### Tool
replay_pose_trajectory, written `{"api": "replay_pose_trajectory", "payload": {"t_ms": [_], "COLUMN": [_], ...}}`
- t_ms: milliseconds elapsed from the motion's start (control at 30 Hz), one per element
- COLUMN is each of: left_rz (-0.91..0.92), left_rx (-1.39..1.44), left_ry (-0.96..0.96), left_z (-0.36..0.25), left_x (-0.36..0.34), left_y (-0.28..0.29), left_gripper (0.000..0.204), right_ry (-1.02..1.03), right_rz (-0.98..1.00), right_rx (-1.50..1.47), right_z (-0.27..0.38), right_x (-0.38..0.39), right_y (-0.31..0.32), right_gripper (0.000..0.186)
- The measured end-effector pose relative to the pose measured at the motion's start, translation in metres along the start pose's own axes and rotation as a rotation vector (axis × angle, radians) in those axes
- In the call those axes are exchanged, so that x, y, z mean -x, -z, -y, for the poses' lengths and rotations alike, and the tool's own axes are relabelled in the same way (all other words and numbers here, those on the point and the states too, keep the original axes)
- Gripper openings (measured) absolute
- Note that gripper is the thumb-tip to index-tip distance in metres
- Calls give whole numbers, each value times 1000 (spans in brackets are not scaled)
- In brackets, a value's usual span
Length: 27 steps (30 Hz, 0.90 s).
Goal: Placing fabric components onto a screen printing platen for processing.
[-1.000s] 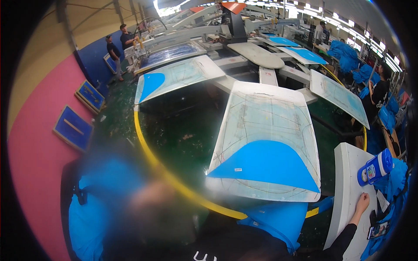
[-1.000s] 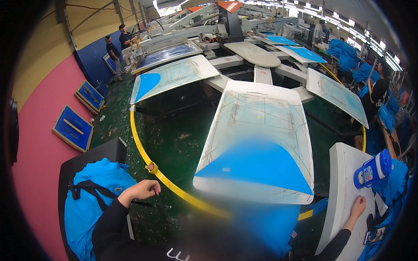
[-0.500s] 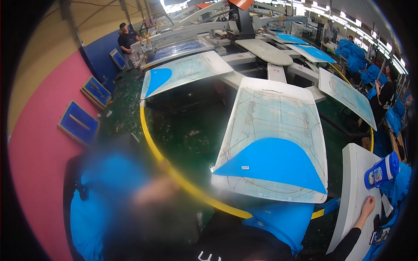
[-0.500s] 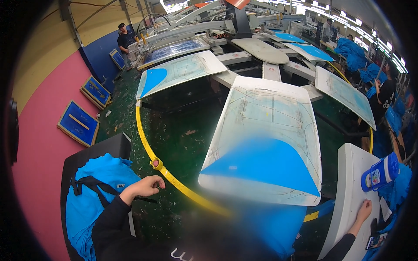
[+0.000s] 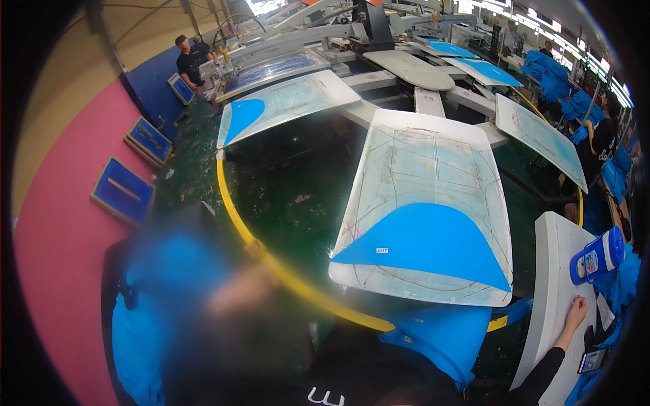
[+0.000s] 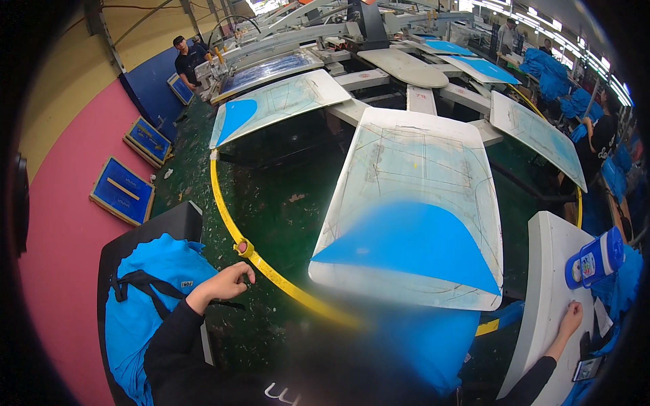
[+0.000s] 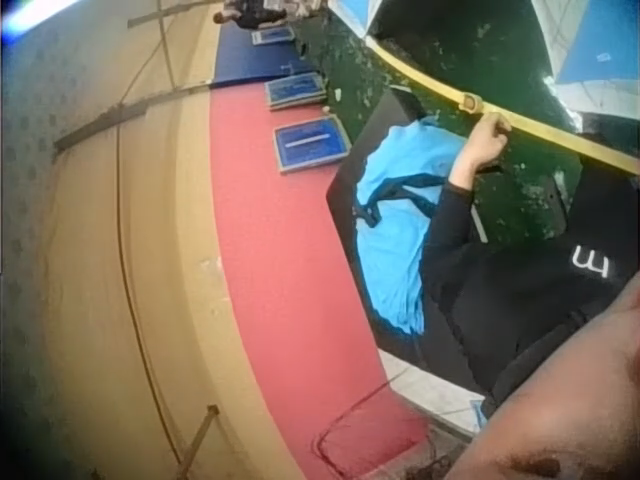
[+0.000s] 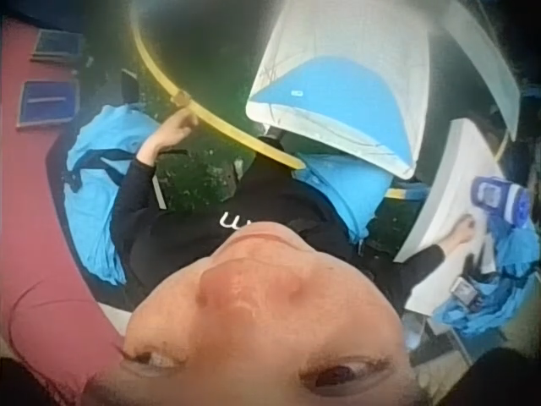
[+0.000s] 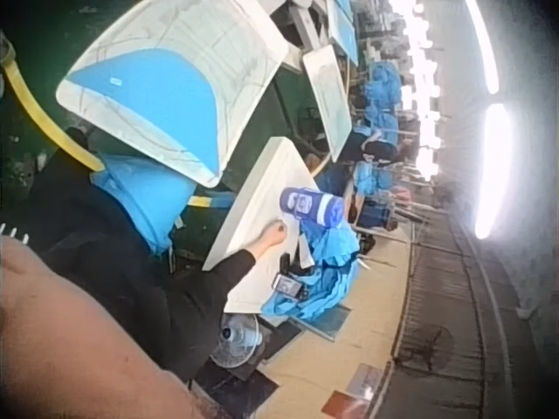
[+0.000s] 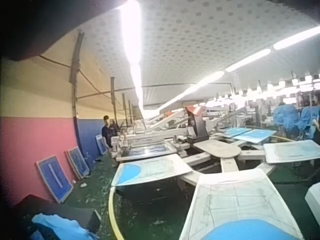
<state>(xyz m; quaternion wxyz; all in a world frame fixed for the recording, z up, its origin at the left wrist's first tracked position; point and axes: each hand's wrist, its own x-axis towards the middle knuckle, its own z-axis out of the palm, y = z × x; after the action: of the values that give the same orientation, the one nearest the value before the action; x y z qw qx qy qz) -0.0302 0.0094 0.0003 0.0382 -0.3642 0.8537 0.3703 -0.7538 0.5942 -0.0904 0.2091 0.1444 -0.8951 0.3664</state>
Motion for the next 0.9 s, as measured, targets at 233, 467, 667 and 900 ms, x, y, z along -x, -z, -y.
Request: {"api": "replay_pose_trajectory", "payload": {"t_ms": [233, 467, 667, 900], "left_rz": [-78, -95, -113, -62], "left_rx": [125, 216, 113, 171], "left_ry": [-41, -135, 6, 102], "left_z": [-1, -1, -12, -26], "left_x": [-2, 1, -5, 2], "left_y": [-1, 0, 0, 0], "left_gripper": [20, 24, 29, 25], "right_ry": [2, -21, -26, -46], "right_rz": [-2, 22, 0, -36], "right_rx": [-5, -72, 24, 42], "right_z": [2, 5, 3, 35], "right_x": [1, 3, 5, 15], "right_y": [1, -8, 3, 1], "right_gripper": [25, 26, 23, 26]}}
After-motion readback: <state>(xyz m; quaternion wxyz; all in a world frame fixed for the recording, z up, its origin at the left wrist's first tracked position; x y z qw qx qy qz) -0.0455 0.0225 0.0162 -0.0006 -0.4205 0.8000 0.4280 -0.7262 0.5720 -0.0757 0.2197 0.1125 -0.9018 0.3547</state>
